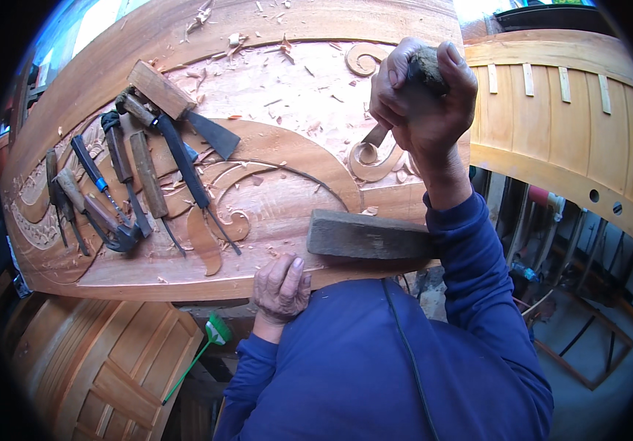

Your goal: The person carves a decorative floral design into a wooden panel using a chisel and a wooden mallet.

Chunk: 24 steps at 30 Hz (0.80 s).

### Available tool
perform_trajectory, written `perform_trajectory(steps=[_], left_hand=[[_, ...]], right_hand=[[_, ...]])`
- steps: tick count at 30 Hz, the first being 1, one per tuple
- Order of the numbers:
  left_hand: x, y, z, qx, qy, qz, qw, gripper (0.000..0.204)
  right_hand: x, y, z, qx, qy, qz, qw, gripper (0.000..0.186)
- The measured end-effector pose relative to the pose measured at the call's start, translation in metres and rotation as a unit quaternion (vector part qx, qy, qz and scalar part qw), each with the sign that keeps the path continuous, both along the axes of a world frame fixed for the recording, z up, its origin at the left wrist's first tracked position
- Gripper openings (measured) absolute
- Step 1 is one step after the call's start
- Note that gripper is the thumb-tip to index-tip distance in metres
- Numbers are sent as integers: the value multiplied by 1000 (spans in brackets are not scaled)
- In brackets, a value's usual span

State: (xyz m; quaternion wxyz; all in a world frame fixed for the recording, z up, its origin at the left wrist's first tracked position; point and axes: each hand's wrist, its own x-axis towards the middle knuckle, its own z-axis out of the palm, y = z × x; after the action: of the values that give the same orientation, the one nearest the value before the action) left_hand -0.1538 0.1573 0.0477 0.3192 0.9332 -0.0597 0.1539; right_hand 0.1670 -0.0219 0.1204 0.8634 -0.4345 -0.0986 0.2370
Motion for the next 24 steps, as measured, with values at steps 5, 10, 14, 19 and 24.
perform_trajectory(steps=[5,10,14,19,24], left_hand=[[0,0,-1,0,1,2,1000,44],[0,0,-1,6,-1,-2,1000,43],[-2,0,-4,29,-15,5,999,43],[1,2,-6,36,-26,2,999,42],[1,2,-5,37,-21,0,999,42]], right_hand=[[3,4,0,-15,2,5,1000,54],[13,11,-3,-61,-18,16,998,53],[19,20,-3,-91,30,51,994,53],[23,21,-9,-104,60,33,992,55],[22,23,-14,-110,93,0,989,55]])
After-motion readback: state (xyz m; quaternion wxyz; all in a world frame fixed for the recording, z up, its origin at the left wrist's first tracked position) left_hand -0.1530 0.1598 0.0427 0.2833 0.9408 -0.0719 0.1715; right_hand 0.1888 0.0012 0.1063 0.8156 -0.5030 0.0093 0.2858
